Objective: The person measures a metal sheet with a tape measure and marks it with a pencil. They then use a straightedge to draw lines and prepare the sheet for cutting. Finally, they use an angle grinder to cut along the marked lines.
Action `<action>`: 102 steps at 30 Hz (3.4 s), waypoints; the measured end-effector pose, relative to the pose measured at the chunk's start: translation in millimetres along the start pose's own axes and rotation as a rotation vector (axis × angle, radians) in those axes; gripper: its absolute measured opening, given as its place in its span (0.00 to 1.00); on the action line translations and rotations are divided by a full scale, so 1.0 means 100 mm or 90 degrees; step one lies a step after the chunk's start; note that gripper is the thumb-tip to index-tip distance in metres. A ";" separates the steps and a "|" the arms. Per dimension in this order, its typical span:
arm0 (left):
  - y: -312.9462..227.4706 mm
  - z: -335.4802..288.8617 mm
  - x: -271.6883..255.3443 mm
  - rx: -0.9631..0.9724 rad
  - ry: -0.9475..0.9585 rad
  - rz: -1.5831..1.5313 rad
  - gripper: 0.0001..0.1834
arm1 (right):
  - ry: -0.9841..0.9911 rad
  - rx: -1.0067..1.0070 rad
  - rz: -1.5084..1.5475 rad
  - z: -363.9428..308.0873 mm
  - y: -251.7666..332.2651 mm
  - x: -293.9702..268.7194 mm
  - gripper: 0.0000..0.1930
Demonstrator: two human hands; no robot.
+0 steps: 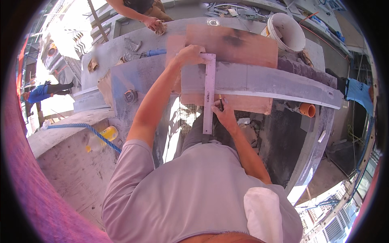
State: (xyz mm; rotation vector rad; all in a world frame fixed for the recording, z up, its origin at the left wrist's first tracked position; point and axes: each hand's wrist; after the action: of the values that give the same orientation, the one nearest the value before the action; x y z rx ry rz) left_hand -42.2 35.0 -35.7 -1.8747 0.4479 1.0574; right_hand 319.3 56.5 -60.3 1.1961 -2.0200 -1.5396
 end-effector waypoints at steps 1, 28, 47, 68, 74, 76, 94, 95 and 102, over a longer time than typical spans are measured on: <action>-0.05 -0.04 -0.01 -0.010 -0.010 0.013 0.31 | 0.003 -0.012 -0.010 0.00 -0.02 0.00 0.08; -0.16 0.08 0.13 -0.005 0.068 0.047 0.47 | -0.114 0.239 0.181 1.35 0.11 -1.21 0.34; -0.53 0.31 -0.13 -0.106 0.262 0.139 0.48 | -0.120 0.277 0.146 1.42 0.09 -1.18 0.30; -0.59 0.37 -0.06 -0.084 0.255 0.179 0.46 | -0.129 0.259 0.171 1.41 0.08 -1.20 0.31; -0.50 0.36 -0.04 -0.109 0.257 0.153 0.47 | -0.116 0.268 0.169 1.42 0.09 -1.19 0.31; -0.49 0.37 -0.03 -0.114 0.257 0.142 0.48 | -0.118 0.266 0.165 1.42 0.07 -1.20 0.30; -0.29 0.39 0.04 -0.047 0.226 0.155 0.53 | -0.115 0.190 0.240 1.24 0.10 -1.17 0.31; -0.35 0.35 0.07 -0.034 0.238 0.149 0.53 | -0.131 0.176 0.244 1.16 0.07 -1.20 0.32; -0.20 0.25 0.05 -0.018 0.142 0.073 0.50 | -0.002 0.147 0.119 0.41 0.07 -0.75 0.30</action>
State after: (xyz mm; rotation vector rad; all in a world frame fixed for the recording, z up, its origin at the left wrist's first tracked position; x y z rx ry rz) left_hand -38.9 67.2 -34.7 -2.0211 0.6805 0.9357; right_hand 332.6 140.2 -52.5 1.0461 -2.2879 -1.2497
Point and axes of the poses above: each hand's wrist, its own z-axis towards the middle knuckle, its own x-axis out of the palm, y = z × x, and after that the axes turned 12 degrees about -y, right-handed
